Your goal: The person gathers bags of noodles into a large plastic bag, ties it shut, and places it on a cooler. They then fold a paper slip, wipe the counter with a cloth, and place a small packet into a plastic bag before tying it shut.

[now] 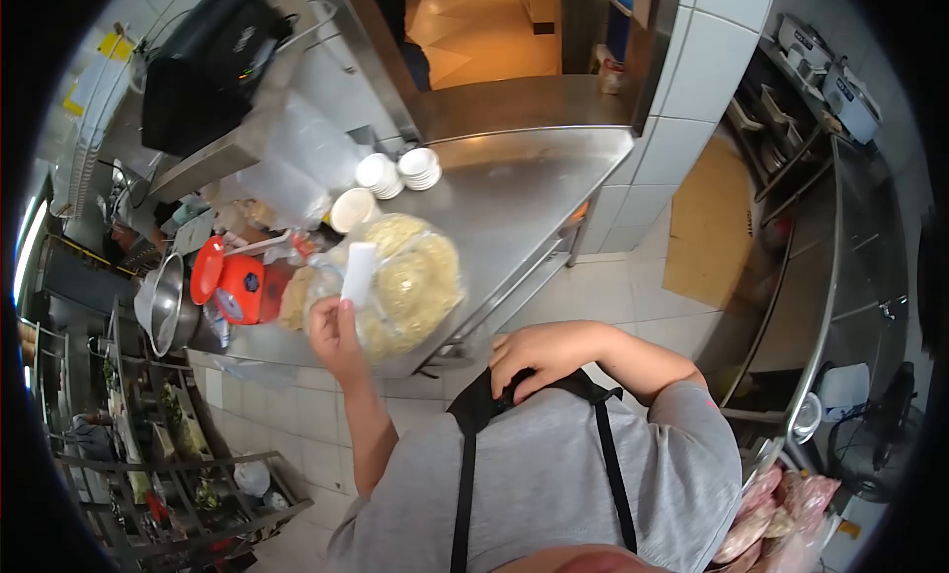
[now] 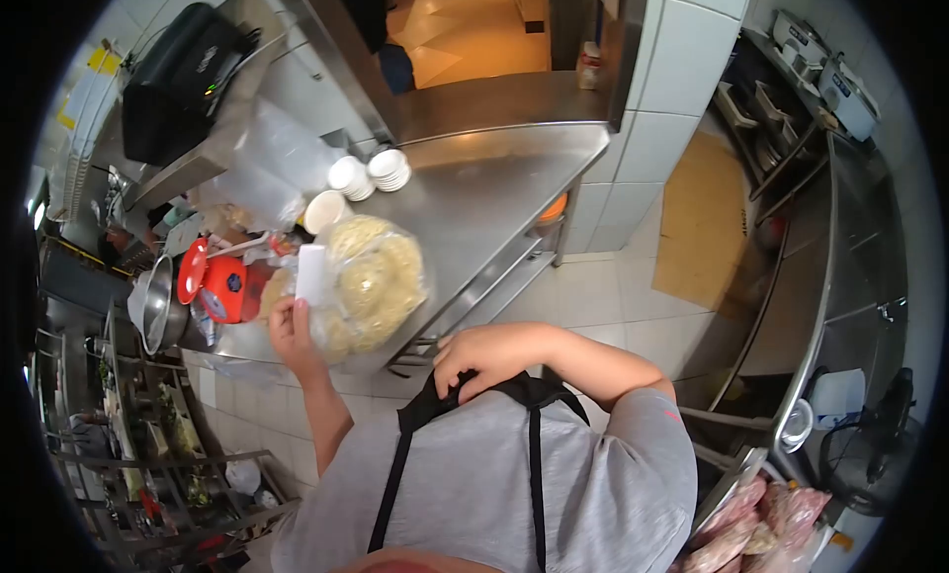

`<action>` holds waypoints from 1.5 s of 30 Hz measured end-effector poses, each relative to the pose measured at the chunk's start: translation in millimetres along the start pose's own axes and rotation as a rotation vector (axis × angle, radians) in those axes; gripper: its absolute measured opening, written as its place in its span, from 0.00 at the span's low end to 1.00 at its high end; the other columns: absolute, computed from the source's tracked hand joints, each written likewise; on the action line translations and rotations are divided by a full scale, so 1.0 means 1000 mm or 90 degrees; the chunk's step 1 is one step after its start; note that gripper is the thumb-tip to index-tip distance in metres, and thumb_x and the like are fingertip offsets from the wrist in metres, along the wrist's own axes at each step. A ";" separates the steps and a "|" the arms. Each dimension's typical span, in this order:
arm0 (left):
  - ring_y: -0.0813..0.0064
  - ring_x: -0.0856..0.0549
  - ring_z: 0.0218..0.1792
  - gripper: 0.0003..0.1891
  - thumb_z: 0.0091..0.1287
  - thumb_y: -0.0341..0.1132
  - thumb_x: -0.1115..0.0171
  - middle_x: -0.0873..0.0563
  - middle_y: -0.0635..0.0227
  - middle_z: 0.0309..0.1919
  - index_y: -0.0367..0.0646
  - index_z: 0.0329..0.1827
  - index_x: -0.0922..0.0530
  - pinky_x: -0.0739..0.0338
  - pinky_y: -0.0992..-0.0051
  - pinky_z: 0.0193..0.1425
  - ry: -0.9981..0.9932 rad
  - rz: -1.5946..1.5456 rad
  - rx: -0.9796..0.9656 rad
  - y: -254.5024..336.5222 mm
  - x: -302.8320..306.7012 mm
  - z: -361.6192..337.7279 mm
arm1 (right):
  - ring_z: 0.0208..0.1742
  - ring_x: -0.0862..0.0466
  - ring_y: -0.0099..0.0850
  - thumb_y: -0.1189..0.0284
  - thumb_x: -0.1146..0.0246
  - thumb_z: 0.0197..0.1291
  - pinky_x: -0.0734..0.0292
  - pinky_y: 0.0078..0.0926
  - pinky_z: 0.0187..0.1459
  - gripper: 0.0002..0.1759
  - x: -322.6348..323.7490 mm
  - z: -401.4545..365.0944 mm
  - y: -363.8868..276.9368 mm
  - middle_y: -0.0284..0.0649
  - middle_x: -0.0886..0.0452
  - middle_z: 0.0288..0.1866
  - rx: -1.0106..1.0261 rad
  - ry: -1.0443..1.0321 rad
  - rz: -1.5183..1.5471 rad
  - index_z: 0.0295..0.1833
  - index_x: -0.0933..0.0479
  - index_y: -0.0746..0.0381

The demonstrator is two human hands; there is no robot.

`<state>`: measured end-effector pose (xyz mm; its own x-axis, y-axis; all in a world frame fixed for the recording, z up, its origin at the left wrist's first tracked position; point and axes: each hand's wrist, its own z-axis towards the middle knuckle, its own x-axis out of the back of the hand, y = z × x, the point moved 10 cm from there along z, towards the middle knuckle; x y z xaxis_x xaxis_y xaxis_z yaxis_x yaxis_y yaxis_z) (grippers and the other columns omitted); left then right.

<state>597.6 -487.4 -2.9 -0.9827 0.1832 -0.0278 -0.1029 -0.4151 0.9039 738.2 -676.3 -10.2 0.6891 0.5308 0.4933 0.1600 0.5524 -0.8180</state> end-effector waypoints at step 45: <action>0.63 0.21 0.42 0.05 0.58 0.32 0.40 0.16 0.66 0.35 0.51 0.34 0.18 0.25 0.68 0.46 -0.258 0.506 -0.042 -0.270 -0.415 0.203 | 0.46 0.26 0.40 0.79 0.41 0.46 0.28 0.37 0.45 0.15 0.363 -0.118 0.259 0.42 0.29 0.42 -0.306 0.506 -0.667 0.42 0.24 0.58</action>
<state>1064.3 -269.9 -148.8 -0.6388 0.1148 0.7607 0.5648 -0.6015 0.5650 1112.5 -416.7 -77.7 0.2857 -0.5774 0.7648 0.9548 0.1032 -0.2788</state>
